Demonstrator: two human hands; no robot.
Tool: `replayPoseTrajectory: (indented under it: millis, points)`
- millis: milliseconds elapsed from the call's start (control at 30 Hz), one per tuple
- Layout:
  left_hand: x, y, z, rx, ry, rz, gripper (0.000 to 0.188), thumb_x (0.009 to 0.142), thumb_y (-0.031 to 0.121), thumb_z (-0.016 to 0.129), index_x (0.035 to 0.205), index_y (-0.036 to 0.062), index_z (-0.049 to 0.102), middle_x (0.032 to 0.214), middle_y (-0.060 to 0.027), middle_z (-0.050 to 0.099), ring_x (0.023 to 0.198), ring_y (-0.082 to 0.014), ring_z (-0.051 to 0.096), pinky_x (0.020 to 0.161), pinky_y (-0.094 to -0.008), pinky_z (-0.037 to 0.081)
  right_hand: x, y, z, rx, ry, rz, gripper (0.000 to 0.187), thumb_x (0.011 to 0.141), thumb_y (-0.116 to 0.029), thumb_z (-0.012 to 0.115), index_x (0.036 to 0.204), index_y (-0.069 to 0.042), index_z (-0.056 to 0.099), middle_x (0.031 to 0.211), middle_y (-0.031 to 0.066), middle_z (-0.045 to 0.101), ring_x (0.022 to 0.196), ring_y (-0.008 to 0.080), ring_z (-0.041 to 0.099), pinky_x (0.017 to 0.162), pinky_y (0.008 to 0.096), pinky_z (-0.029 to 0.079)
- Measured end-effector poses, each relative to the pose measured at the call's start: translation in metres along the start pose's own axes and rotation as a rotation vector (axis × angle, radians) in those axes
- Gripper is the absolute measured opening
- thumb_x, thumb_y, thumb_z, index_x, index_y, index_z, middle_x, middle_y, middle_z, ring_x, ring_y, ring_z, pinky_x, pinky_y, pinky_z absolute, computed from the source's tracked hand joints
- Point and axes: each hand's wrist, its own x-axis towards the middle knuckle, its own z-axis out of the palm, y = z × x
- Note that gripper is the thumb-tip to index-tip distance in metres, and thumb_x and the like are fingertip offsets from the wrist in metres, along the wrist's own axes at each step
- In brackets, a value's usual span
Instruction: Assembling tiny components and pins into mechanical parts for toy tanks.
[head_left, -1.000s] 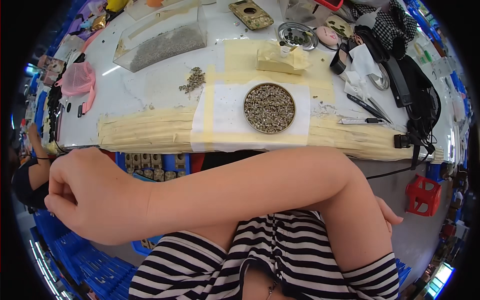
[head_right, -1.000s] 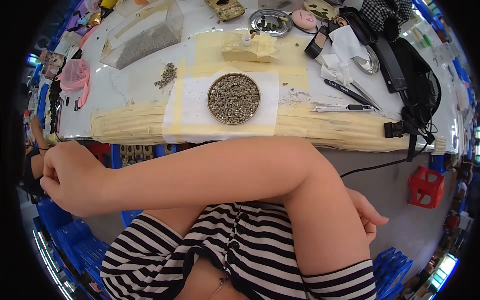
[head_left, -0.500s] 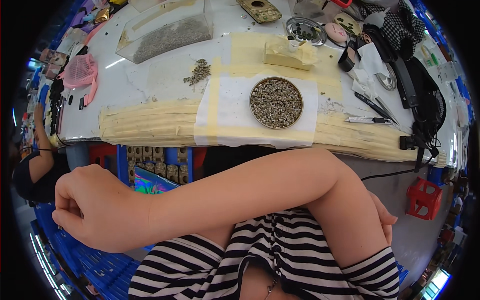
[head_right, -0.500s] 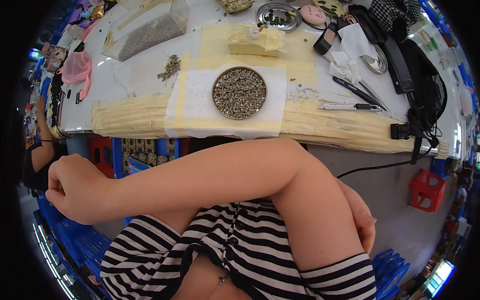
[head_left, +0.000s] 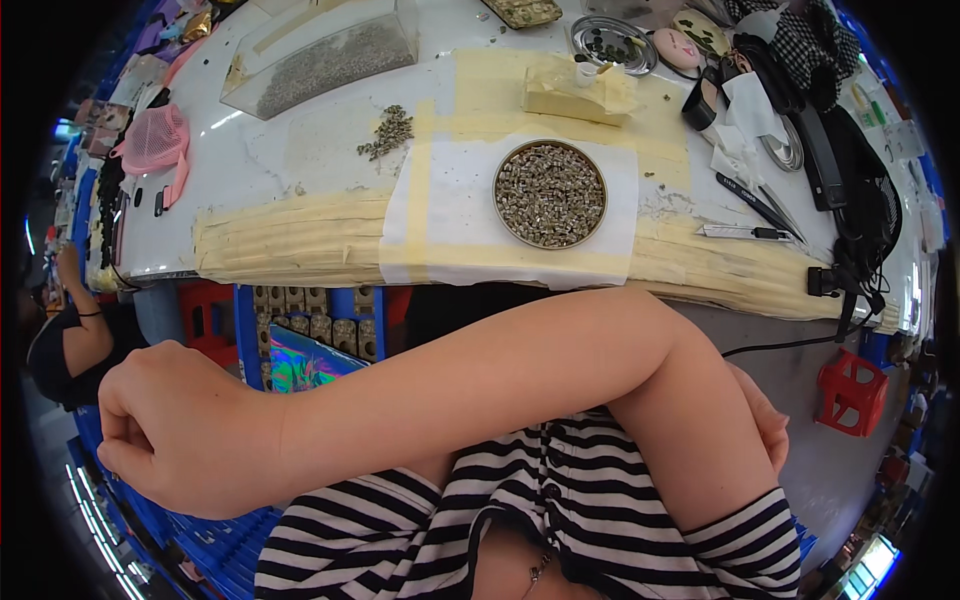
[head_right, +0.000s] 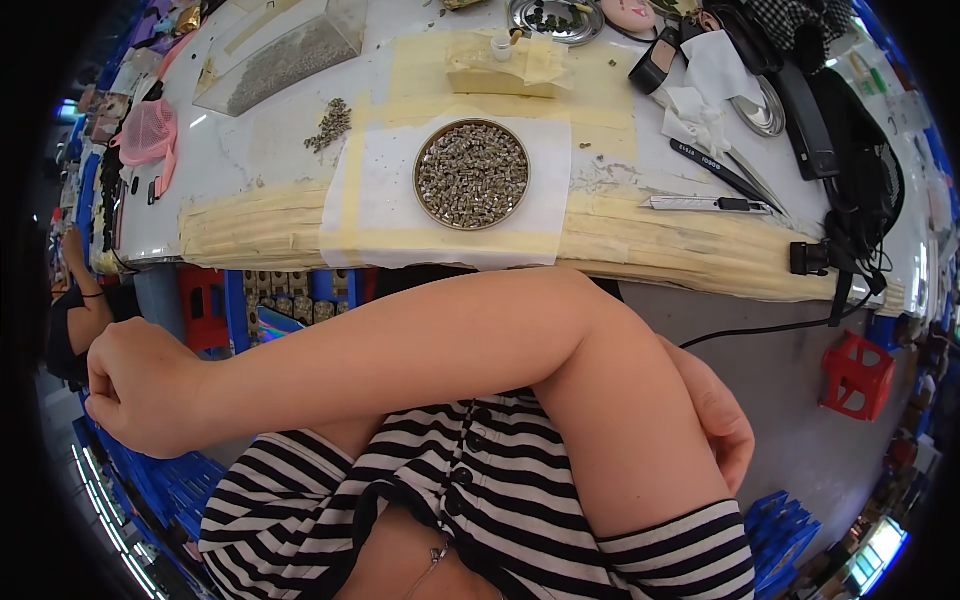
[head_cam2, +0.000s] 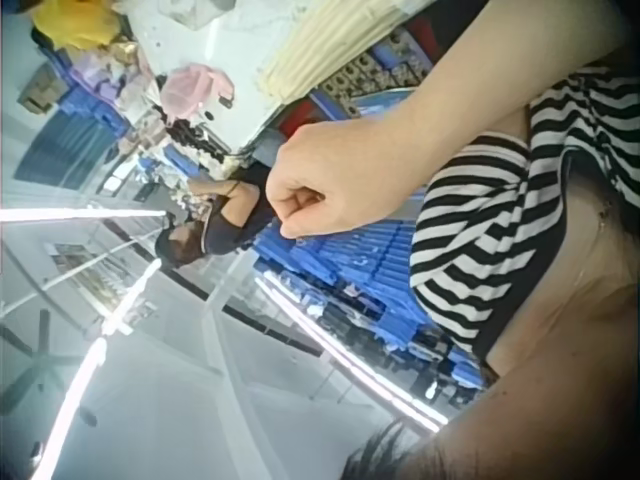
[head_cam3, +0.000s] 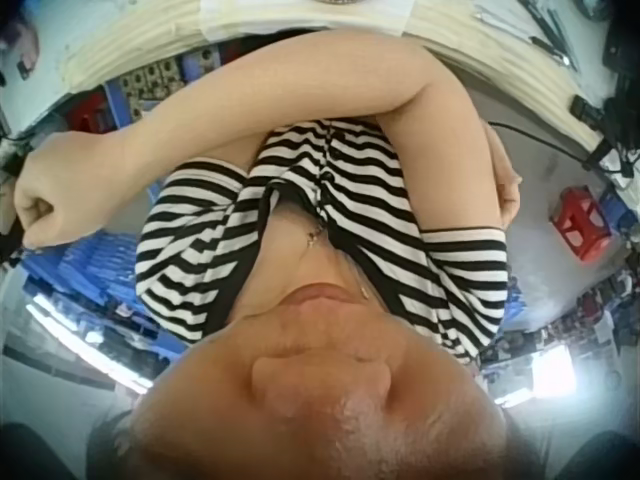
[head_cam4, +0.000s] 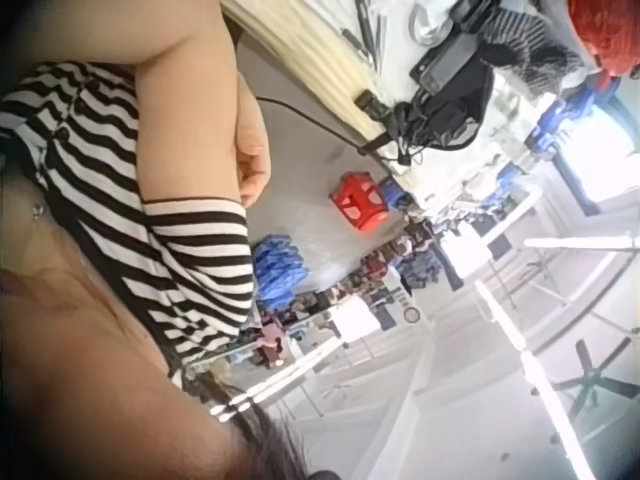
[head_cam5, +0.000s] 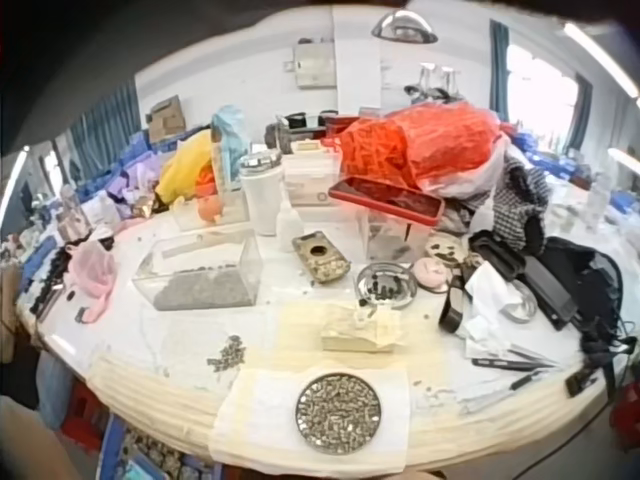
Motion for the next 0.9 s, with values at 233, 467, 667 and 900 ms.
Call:
replayPoseTrajectory:
  millis: [233,467,667,900]
  points:
    - [-0.008,0.000,-0.001,0.054,0.005,0.009,0.021,0.090,0.011,0.070,0.105,-0.0021,0.067,0.098,-0.0128,0.068,0.084,-0.0231,0.066,0.077,-0.0301,0.053,-0.003,0.003,-0.006,-0.068,-0.012,-0.006,0.017,0.085,-0.007,0.065,0.072,0.004,0.063,0.063,0.0142,0.065,0.058,0.0234,0.066,0.057,0.0338,0.050]
    - [-0.046,0.013,-0.004,0.245,0.068,0.074,0.020,0.087,0.009,0.073,0.103,-0.0021,0.068,0.095,-0.0126,0.069,0.082,-0.0234,0.066,0.075,-0.0300,0.052,-0.028,0.010,-0.041,-0.278,0.041,-0.014,0.019,0.088,-0.015,0.068,0.078,0.001,0.065,0.062,0.0086,0.063,0.056,0.0172,0.059,0.055,0.0298,0.046]
    - [-0.147,0.035,0.024,0.795,0.463,0.421,0.019,0.085,0.007,0.076,0.101,-0.0021,0.069,0.094,-0.0125,0.070,0.080,-0.0237,0.066,0.073,-0.0299,0.052,-0.116,-0.055,-0.122,-0.695,0.266,0.021,0.011,0.094,-0.008,0.064,0.091,0.002,0.066,0.081,0.0034,0.065,0.072,0.0078,0.055,0.066,0.0237,0.046]
    - [-0.169,0.053,0.074,1.383,1.543,1.009,0.029,0.071,-0.002,0.084,0.097,-0.0009,0.073,0.083,-0.0096,0.069,0.071,-0.0166,0.065,0.060,-0.0245,0.048,-0.160,-0.055,-0.146,-1.009,0.577,-0.135,0.006,0.088,-0.004,0.070,0.086,0.000,0.065,0.074,0.0030,0.059,0.066,0.0102,0.051,0.061,0.0243,0.042]
